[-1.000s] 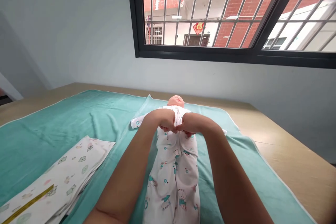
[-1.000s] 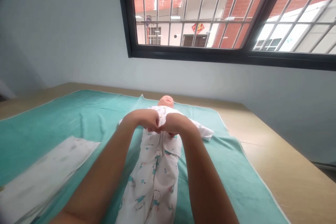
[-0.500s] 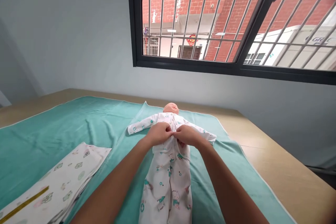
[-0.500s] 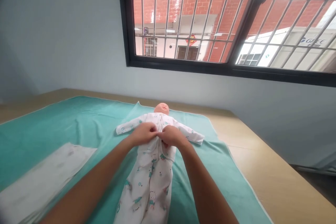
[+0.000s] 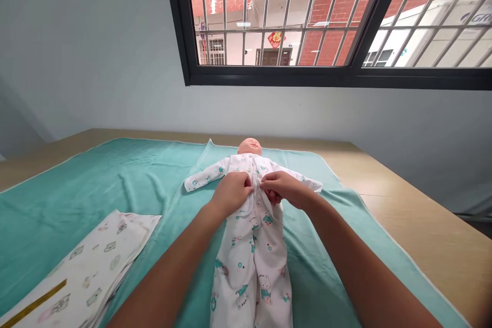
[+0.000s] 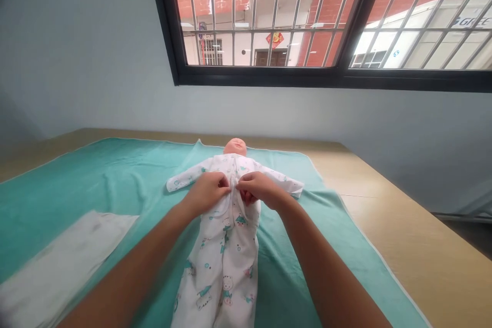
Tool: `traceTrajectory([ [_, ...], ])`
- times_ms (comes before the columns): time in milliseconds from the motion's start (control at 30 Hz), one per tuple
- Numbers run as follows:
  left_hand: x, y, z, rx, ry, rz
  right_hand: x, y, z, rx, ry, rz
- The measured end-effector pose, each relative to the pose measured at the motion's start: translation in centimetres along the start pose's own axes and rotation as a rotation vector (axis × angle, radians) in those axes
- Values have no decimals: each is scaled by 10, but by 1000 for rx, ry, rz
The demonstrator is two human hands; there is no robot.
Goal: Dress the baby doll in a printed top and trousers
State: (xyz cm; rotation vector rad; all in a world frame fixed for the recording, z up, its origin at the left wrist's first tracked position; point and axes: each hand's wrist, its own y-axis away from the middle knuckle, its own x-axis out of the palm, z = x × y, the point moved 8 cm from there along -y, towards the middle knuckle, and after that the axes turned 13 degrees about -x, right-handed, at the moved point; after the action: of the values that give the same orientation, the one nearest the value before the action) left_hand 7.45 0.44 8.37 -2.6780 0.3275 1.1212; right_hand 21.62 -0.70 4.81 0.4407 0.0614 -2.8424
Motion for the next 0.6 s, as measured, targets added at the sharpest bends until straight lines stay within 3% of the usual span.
traceTrajectory([
  [267,4,-1,10,-282,437,148,8,-4,-11,-58,-252,41],
  [467,10,0,13,-341,567,279,12,-6,-14,-79,-226,107],
  [600,11,0,15,-366,559,300,12,-7,-15,-73,-207,93],
])
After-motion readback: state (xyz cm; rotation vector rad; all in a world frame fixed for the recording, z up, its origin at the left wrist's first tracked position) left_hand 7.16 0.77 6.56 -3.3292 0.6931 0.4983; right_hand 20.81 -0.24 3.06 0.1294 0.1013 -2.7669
